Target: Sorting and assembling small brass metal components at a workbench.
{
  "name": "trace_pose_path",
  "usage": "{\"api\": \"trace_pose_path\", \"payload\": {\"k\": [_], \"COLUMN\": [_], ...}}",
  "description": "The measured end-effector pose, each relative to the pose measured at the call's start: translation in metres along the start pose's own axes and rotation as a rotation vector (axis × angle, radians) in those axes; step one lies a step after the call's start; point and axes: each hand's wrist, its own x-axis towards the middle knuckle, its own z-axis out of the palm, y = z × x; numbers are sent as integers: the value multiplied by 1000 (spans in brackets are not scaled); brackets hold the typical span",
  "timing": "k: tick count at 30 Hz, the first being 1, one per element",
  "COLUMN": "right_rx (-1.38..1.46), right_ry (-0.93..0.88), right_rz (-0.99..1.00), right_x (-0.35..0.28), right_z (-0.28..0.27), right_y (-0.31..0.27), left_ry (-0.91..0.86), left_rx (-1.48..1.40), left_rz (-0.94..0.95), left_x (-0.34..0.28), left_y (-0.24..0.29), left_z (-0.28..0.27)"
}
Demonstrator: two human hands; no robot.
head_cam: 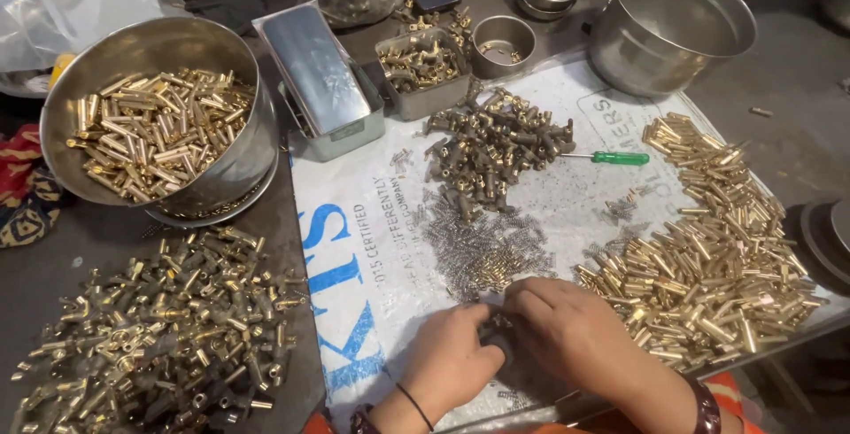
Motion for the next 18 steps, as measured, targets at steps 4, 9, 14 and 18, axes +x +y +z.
{"api": "trace_pose_path", "payload": {"k": [4,9,14,18], "right_rx": [23,-22,-46,66], "right_ry": [4,14,12,-51], "right_rz": [22,98,134,187], "right_x": [-4,-10,-10,-14], "right_z": [-5,-7,-9,-10], "right_y": [-5,-8,-17,-15], "left_ry": [3,6,-13,31], "left_rx": [66,43,3,24], "left_rz": [24,68,84,194], "left_x": [-1,-3,-6,-5], "left_y": [0,0,-2,-7], "left_z": [3,2,0,4]}}
